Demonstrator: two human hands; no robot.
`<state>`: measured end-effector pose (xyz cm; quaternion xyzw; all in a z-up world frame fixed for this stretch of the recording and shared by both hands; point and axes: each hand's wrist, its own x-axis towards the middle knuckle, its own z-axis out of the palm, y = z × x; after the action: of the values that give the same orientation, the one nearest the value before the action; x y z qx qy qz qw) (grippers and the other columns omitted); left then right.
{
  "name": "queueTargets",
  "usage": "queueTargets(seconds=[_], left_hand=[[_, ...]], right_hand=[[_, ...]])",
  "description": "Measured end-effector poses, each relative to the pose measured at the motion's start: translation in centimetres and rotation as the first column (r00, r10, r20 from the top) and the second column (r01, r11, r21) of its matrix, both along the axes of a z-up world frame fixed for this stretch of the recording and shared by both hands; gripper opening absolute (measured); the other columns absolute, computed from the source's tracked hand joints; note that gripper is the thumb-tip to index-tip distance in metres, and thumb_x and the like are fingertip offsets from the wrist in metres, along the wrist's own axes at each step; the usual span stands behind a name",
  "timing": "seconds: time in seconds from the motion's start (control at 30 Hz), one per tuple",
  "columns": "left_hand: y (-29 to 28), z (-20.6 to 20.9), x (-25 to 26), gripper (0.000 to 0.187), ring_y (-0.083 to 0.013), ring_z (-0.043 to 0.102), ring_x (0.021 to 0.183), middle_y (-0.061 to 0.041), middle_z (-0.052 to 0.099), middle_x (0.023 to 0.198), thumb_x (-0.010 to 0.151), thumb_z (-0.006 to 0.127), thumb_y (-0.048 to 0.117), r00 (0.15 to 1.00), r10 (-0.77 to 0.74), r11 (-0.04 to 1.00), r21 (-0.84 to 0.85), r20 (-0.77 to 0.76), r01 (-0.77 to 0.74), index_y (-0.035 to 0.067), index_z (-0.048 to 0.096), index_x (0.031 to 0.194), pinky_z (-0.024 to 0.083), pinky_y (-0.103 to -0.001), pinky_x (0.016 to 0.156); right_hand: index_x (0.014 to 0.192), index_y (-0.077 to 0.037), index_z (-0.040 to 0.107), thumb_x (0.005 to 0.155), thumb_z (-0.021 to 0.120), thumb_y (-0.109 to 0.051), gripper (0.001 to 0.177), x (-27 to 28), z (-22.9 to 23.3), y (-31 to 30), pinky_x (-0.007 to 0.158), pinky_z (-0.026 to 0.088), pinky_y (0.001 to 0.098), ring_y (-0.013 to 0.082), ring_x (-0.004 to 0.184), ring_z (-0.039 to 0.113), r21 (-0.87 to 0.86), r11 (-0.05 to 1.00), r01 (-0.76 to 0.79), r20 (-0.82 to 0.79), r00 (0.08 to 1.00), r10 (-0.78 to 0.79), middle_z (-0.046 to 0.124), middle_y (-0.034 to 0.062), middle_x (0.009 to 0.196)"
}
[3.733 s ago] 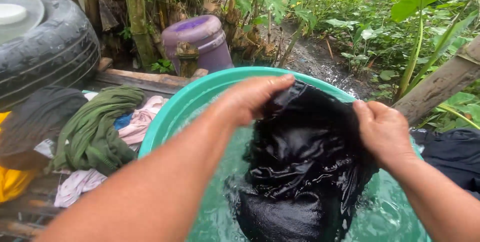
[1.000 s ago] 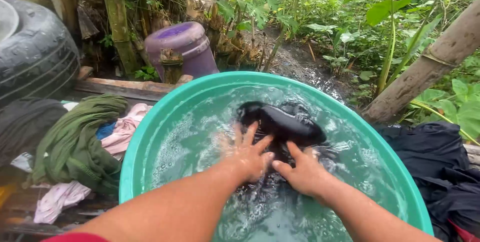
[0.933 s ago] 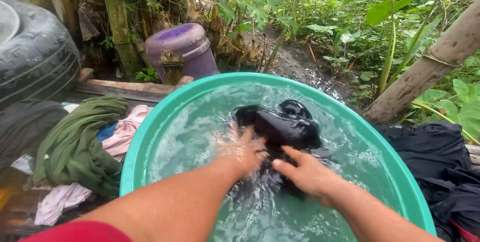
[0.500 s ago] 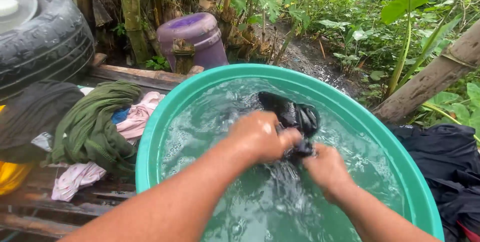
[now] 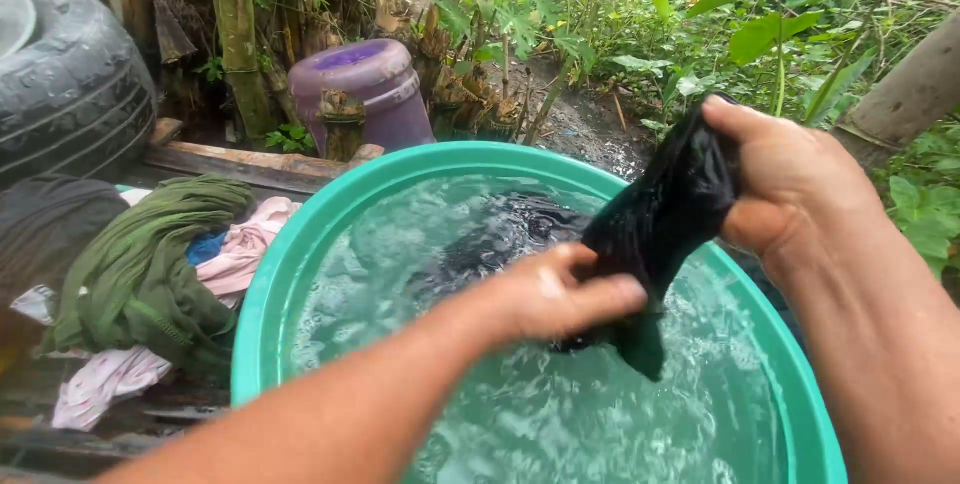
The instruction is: Hand washing various items of clothing in a basin of soapy water.
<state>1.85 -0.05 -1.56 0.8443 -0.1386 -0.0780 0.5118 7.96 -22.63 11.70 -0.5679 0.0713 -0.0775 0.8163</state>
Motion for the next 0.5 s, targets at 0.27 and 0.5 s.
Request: queueTargets(seconds=[0.27,0.5], left_hand=[[6.4,0.5,5.6,0.030,-0.0133,0.061,0.085,-0.002,0.074,0.094,0.098,0.055,0.030,0.999,-0.025,0.954,-0.300,-0.020,0.017,0.011,0.074,0.111,0.052,-0.037,0.081],[6.1,-0.5,8.8,0.050,-0.0298,0.060,0.109,-0.015,0.064,0.119,0.100,0.050,0.053,0.981,0.184,0.977,-0.102,-0.056,-0.189,0.013,0.066,0.125,0.048,-0.046,0.097]], right_hand=[[0.117,0.012,0.066,0.095,0.075,-0.027,0.045,-3.0,-1.8,-3.9,0.071,0.062,0.0425,0.0236,0.074,0.073,-0.771,0.590,0.240,0.126,0.966,-0.227,0.074,0.0179,0.095],[0.125,-0.019,0.076,0.082,0.079,-0.038,0.047,0.2,-13.8,-5.6,0.095,0.054,0.0441,0.0335,0.107,0.072,-0.997,-0.052,0.057,0.064,0.988,-0.144,0.074,0.0154,0.119]])
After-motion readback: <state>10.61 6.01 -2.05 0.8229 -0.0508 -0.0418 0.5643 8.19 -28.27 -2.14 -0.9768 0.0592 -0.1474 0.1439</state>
